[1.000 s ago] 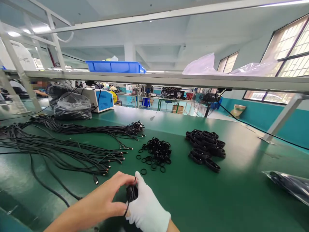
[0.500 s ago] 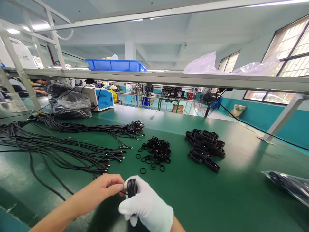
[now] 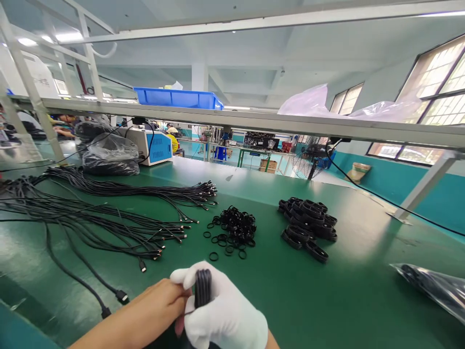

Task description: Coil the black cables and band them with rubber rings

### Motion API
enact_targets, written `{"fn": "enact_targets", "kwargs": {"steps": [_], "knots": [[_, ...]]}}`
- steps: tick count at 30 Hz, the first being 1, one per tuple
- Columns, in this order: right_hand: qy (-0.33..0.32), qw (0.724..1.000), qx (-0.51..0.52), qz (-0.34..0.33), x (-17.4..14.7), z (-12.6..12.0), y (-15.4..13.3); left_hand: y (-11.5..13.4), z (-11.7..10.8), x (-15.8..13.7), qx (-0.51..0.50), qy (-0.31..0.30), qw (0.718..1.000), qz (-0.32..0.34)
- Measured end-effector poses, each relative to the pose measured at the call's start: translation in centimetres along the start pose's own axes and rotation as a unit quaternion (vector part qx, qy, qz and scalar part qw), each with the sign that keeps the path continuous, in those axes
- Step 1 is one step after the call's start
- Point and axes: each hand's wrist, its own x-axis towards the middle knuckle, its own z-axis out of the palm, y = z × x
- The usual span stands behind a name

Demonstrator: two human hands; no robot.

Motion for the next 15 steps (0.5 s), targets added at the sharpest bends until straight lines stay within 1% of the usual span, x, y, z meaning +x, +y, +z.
{"fn": "enact_targets", "kwargs": {"steps": [2,4,7,11,14,15], "knots": [[-0.009,0.998,0.042,-0.041,0.3,-0.5,0.5,0.4,-0.4,0.1,-0.027,-0.009,1.0,0.01],[-0.035,0.996,0.051,-0.067,0.6,-0.8,0.7,0.9,-0.3,-0.1,-0.092,0.017,0.995,0.032],[-0.064,0.995,0.05,-0.062,0.7,-1.1,1.1,1.5,0.5,-0.1,-0.196,0.052,0.978,0.05],[-0.046,0.997,0.044,-0.052,0.8,-1.3,1.6,1.2,1.7,0.9,-0.29,0.036,0.956,0.026],[-0.025,0.997,0.033,-0.06,0.9,-1.5,1.8,0.5,1.7,1.4,-0.341,0.018,0.94,0.003],[-0.018,0.998,0.031,-0.06,0.9,-1.6,1.7,0.3,1.4,1.4,-0.347,0.026,0.937,-0.005]]}}
